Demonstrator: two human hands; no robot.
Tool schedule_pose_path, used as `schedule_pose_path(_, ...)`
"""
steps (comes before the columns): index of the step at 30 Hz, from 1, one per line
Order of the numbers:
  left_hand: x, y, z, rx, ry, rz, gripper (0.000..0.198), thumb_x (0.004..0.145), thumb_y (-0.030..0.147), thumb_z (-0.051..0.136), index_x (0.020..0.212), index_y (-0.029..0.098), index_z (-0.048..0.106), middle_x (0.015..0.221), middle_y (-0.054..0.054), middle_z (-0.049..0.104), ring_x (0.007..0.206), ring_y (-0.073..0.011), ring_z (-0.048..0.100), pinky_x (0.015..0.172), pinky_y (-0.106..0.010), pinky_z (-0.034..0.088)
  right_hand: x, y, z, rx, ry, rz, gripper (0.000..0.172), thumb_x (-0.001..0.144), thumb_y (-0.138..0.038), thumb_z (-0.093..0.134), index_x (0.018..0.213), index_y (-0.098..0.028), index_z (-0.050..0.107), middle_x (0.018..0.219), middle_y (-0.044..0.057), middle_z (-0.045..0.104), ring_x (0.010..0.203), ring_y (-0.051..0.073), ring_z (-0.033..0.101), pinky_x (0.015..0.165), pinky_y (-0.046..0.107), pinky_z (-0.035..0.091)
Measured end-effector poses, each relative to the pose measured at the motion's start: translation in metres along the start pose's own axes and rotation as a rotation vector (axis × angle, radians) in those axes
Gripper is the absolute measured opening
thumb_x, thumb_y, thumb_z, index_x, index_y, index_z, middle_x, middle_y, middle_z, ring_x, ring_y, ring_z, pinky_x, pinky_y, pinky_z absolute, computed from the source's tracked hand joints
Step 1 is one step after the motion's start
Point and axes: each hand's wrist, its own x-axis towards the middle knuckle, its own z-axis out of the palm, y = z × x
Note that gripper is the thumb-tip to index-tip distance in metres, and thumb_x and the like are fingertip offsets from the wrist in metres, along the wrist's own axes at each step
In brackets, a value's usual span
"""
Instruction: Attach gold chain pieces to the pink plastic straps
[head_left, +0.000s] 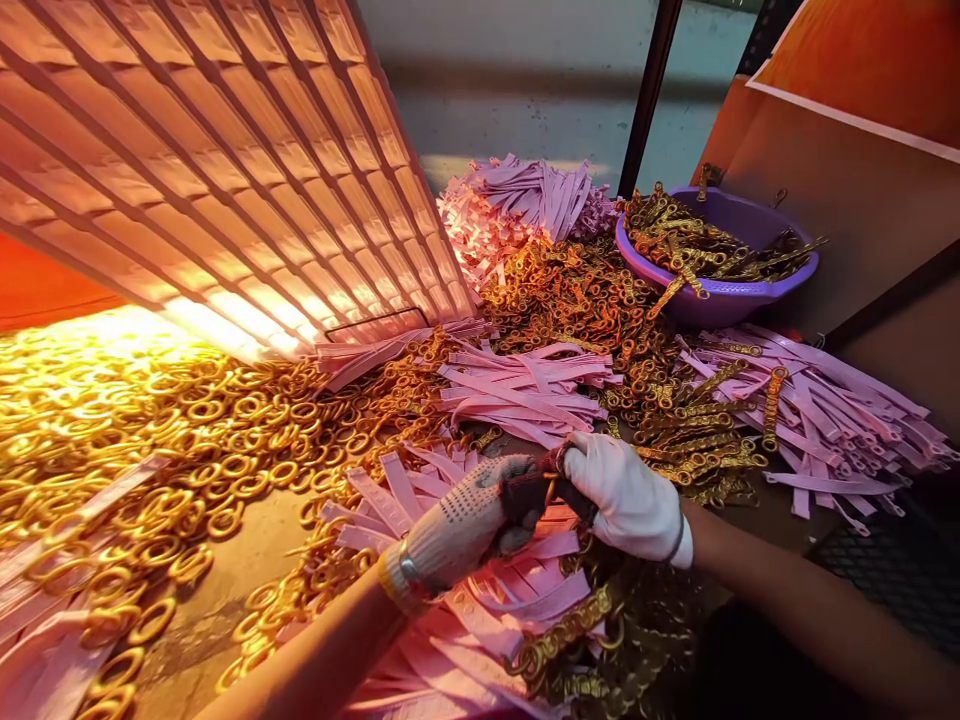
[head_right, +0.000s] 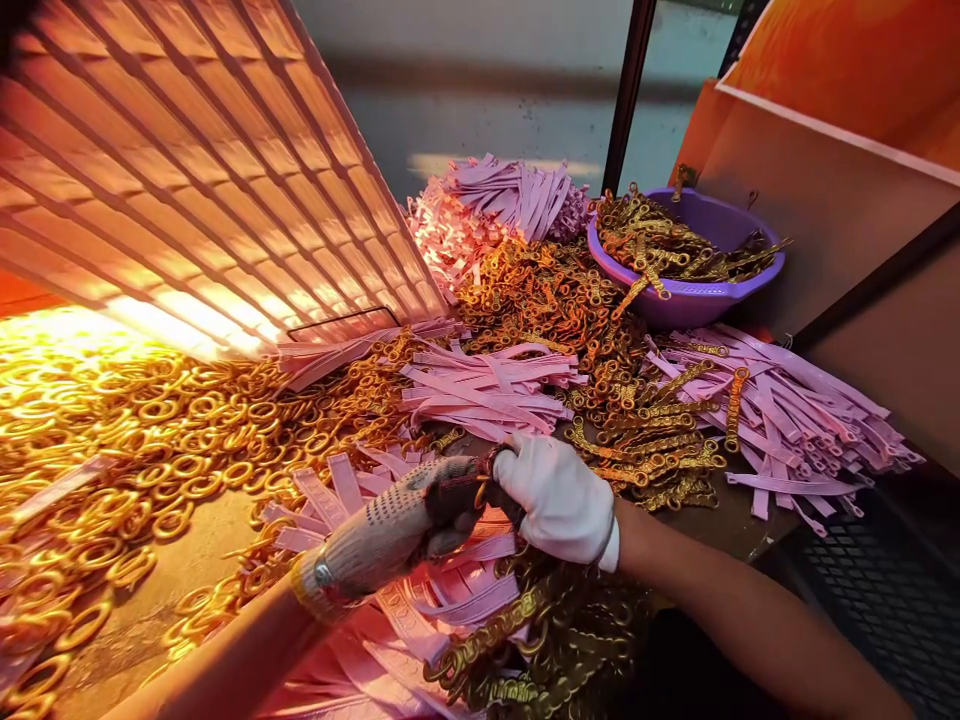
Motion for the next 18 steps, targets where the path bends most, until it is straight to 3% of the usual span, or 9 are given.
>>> schedule_pose_path(4, -0.007, 0.008, 0.004, 0.226, 0.106, 0.137, 0.043, 0.089, 0.055, 0.056, 0.070, 0.017, 0.050, 0.054, 0.003, 0.047, 0.047, -0.0063, 0.036, 0.043, -0.017, 0.029, 0.000, -0.005, -0.009, -0.073, -0.103, 0.095, 0.017, 0.090, -0.032, 0.051, 0.090, -0.018, 0.061, 0.084, 0.007, 0.067, 0.070, 0.019, 0.059, 0.063, 0.032, 0.037)
schedule_pose_path(6, -0.010, 0.009, 0.007, 0.274, 0.069, 0.140, 0.037, 0.085, 0.050, 0.064, 0.073, 0.016, 0.054, 0.062, 0.001, 0.053, 0.053, -0.0067, 0.041, 0.047, -0.016, 0.033, -0.001, -0.012, -0.011, -0.040, -0.147, 0.131, 0.018, 0.089, -0.034, 0.053, 0.085, -0.020, 0.062, 0.079, 0.005, 0.068, 0.067, 0.018, 0.059, 0.060, 0.031, 0.033)
schedule_pose_path(9, -0.010, 0.005, 0.010, 0.059, 0.012, -0.001, 0.032, 0.084, 0.047, 0.063, 0.077, 0.018, 0.052, 0.056, 0.004, 0.048, 0.045, -0.0053, 0.035, 0.041, -0.015, 0.027, -0.005, -0.026, -0.005, -0.043, -0.108, 0.176, 0.014, 0.083, -0.033, 0.058, 0.083, -0.020, 0.063, 0.077, 0.006, 0.069, 0.068, 0.019, 0.060, 0.058, 0.031, 0.031)
schedule_pose_path(13, 0.003, 0.007, 0.007, -0.298, 0.060, -0.124, 0.031, 0.082, 0.044, 0.064, 0.080, 0.022, 0.043, 0.055, 0.009, 0.039, 0.040, -0.0032, 0.023, 0.037, -0.012, 0.020, -0.008, -0.033, 0.004, -0.045, 0.007, 0.292, 0.014, 0.079, -0.021, 0.058, 0.089, -0.015, 0.065, 0.083, 0.012, 0.070, 0.071, 0.022, 0.062, 0.059, 0.031, 0.033)
schedule_pose_path(15, 0.019, 0.014, 0.003, -0.200, 0.062, -0.087, 0.025, 0.084, 0.042, 0.061, 0.083, 0.021, 0.047, 0.056, 0.008, 0.042, 0.040, -0.0038, 0.025, 0.037, -0.013, 0.021, -0.009, -0.023, 0.004, 0.152, 0.051, 0.381, 0.015, 0.085, -0.026, 0.056, 0.091, -0.016, 0.066, 0.081, 0.010, 0.071, 0.067, 0.020, 0.060, 0.060, 0.029, 0.036)
schedule_pose_path(18, 0.056, 0.024, -0.001, 0.232, 0.054, 0.132, 0.015, 0.085, 0.032, 0.060, 0.082, 0.017, 0.060, 0.062, 0.003, 0.053, 0.047, -0.0062, 0.039, 0.041, -0.015, 0.031, -0.011, 0.001, -0.003, 0.484, 0.231, 0.447, 0.022, 0.095, -0.032, 0.049, 0.097, -0.019, 0.067, 0.080, 0.005, 0.071, 0.068, 0.017, 0.059, 0.066, 0.027, 0.043)
